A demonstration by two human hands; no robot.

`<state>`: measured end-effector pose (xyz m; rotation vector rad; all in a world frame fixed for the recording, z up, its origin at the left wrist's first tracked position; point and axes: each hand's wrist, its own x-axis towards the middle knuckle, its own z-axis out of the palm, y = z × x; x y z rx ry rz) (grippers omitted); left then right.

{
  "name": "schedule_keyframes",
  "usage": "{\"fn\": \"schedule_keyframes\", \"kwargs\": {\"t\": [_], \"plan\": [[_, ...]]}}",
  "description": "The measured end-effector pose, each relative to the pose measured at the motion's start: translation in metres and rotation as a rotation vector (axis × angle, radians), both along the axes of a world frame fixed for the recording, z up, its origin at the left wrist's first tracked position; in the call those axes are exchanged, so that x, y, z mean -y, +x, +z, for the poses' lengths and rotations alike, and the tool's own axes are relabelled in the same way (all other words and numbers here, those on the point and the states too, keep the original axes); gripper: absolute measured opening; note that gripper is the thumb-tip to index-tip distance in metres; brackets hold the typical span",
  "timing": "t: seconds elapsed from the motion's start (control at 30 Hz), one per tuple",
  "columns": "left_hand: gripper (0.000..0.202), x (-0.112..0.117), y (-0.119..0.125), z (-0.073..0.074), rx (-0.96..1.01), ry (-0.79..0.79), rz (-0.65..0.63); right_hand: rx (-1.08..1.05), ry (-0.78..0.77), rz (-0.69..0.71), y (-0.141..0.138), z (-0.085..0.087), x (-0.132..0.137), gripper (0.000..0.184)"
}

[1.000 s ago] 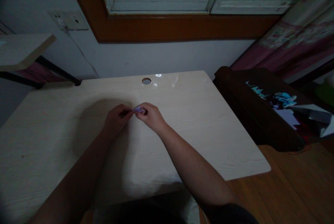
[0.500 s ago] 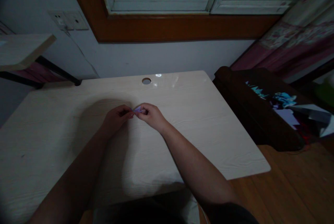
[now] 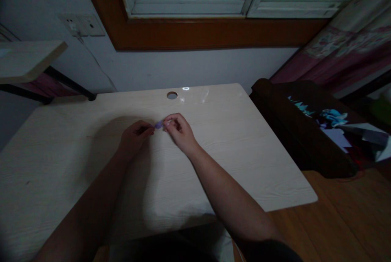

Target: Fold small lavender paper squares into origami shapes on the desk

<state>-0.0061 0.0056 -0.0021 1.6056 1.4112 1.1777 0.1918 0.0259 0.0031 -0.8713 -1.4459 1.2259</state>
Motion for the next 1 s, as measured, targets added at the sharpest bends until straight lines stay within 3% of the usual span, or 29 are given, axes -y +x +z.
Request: {"fn": "schedule_keyframes", "kwargs": {"t": [0.13,0.27,0.73,1.0], "plan": [[0.017,0.001,0.001,0.002,-0.007,0.029,0.006,0.08,0.131,-0.08,0.003,0.004,-0.002,0.023],[0.015,0.003,0.003,0.005,-0.048,0.047,-0.001,0.174,0.228,-0.056,0.003,0.009,-0.001,0.016],[0.017,0.003,0.001,0.004,-0.032,0.071,-0.007,0.194,0.192,0.052,0.0,0.009,0.001,0.016],[0.018,0.003,0.002,0.001,0.026,0.04,-0.024,0.176,0.235,0.048,0.0,0.004,-0.001,0.016]]}}
